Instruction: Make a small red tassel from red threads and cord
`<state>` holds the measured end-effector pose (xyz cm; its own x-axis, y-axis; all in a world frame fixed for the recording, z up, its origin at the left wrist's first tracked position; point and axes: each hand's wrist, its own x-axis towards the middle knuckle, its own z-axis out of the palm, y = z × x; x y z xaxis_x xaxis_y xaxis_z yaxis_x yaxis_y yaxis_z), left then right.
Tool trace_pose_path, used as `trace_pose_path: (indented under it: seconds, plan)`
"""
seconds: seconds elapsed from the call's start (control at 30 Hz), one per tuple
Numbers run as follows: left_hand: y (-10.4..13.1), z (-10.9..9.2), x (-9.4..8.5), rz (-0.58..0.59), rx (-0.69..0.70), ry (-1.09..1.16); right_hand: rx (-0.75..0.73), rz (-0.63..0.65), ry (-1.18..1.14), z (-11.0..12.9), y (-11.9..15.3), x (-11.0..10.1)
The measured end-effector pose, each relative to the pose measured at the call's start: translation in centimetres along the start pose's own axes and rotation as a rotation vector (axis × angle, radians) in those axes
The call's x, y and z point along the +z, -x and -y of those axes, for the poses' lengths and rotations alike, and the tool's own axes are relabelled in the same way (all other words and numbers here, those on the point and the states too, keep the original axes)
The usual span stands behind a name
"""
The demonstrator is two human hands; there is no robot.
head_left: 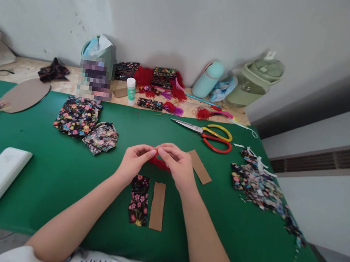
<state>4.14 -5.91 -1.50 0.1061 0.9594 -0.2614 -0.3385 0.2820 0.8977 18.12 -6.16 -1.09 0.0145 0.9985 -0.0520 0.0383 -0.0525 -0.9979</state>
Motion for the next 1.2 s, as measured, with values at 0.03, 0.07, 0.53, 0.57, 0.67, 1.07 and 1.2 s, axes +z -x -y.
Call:
trace_pose_path:
  seconds: [0.03, 0.07, 0.53, 0.57, 0.67, 1.07, 1.2]
  plan:
    - [0.01, 0.03, -0.01, 0.000, 0.009, -0.009, -0.003, -0.001, 0.001, -0.09, -0.01, 0.00]
    - [0.02, 0.05, -0.02, 0.000, 0.020, -0.019, -0.005, -0.001, 0.005, -0.19, -0.02, -0.01]
    - [-0.11, 0.60, -0.27, 0.009, 0.119, -0.216, -0.157, -0.033, 0.123, -0.66, -0.16, -0.12]
    - [-0.10, 0.63, -0.25, 0.014, 0.117, -0.213, -0.161, -0.040, 0.135, -0.67, -0.16, -0.12]
    - [-0.05, 0.64, -0.17, 0.023, 0.111, -0.194, -0.152, -0.055, 0.164, -0.47, -0.15, -0.11]
    - [-0.01, 0.50, -0.41, 0.076, 0.137, 0.039, -0.189, -0.019, 0.225, -0.20, 0.00, -0.11]
    - [0.08, 0.61, -0.42, 0.230, 0.037, 0.173, -0.201, 0.033, 0.270, 0.06, 0.30, 0.14]
